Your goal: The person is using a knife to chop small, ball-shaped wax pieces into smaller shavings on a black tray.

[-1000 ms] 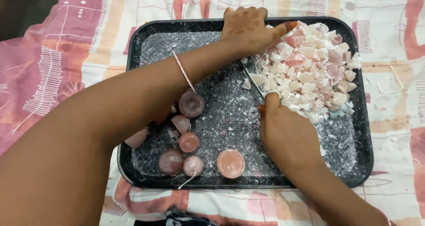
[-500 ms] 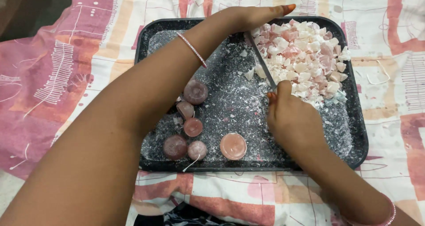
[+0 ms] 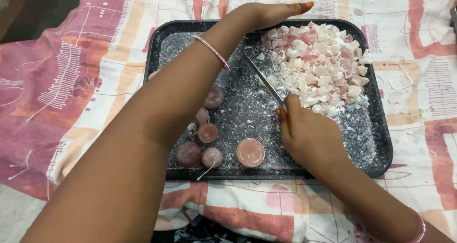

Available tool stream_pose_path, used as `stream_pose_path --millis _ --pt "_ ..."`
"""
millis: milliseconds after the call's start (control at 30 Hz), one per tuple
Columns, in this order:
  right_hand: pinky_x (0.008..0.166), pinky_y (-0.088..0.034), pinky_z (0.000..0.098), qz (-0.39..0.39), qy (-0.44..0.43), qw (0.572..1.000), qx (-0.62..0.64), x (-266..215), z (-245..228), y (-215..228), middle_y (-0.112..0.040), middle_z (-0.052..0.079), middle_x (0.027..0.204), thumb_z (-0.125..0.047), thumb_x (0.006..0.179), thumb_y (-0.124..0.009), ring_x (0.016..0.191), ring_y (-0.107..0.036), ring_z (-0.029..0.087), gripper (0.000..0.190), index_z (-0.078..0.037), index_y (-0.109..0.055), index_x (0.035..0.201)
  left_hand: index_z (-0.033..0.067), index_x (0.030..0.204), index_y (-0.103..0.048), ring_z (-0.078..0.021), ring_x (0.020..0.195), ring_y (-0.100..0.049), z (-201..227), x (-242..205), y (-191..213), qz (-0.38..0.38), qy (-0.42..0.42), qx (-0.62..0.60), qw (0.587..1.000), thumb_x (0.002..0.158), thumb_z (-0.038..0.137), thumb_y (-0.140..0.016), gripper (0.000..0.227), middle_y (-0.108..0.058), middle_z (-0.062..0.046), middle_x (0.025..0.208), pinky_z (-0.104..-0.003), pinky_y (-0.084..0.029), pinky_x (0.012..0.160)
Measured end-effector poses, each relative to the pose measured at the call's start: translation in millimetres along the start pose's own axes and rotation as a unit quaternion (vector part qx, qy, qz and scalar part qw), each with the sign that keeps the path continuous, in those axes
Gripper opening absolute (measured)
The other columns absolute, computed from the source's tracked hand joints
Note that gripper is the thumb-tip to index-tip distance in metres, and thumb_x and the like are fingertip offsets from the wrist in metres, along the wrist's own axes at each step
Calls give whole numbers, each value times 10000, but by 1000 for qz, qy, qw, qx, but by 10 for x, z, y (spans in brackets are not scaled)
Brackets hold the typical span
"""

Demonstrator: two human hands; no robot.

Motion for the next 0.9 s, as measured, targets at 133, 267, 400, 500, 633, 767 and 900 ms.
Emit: stream_pose_path --millis 133,267,400,500,633,767,900 --pt "545 -519 565 -49 -73 996 7 23 8 56 -682 200 648 -343 1063 -430 581 -675 441 280 -72 -441 1131 370 1560 -385 -264 1531 -289 39 -83 20 39 53 37 997 899 761 -295 774 -343 -76 1645 -458 -248 1197" --pt "537 -509 564 -23 -64 997 -29 6 50 67 -677 205 638 -338 1046 -462 576 -670 441 286 -59 -473 1113 382 1550 -399 -261 1531 -292 101 -134 3 16 39 22 999 878 772 -321 781 -344 -71 1645 -446 -235 1205" --pt "523 -503 557 0 -49 998 -34 1 46 112 -672 199 618 -314 1014 -485 562 -666 433 270 -67 -503 1120 396 1527 -447 -250 1522 -327 78 -127 15 20 54 22 998 876 772 -340 759 -372 -71 1633 -425 -253 1214" --pt "520 -499 554 13 -25 999 -21 18 65 65 -669 192 619 -328 1049 -481 555 -660 428 280 -54 -499 1105 390 1523 -447 -223 1513 -363 -2 62 -31 4 -26 -3 1000 872 765 -325 761 -409 -42 1631 -405 -267 1209" --pt "504 -498 544 37 -20 999 -16 17 29 96 -664 183 621 -335 1071 -479 546 -653 420 283 -54 -498 1101 395 1516 -445 -234 1496 -346 89 -31 -27 5 -18 -2 1000 889 743 -333 726 -405 -38 1614 -411 -255 1187" --pt "510 -500 554 -26 -36 999 -19 53 11 68 -673 189 606 -346 1035 -490 546 -665 421 272 -84 -502 1108 365 1504 -501 -234 1494 -409 102 -121 2 13 44 23 999 933 740 -375 695 -449 -76 1599 -384 -304 1197" --pt "519 -504 556 4 -53 998 -14 55 91 64 -676 207 636 -336 1031 -499 565 -667 438 278 -78 -514 1133 374 1509 -477 -225 1467 -430 50 19 -8 2 -47 4 999 868 755 -336 759 -457 -69 1594 -365 -323 1165"
Point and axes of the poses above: each hand's wrist, its own x-axis towards the middle knuckle, its own y-axis out of the back of the hand, z = x × y, the point moved 7 cm from there along x, towards the middle knuckle
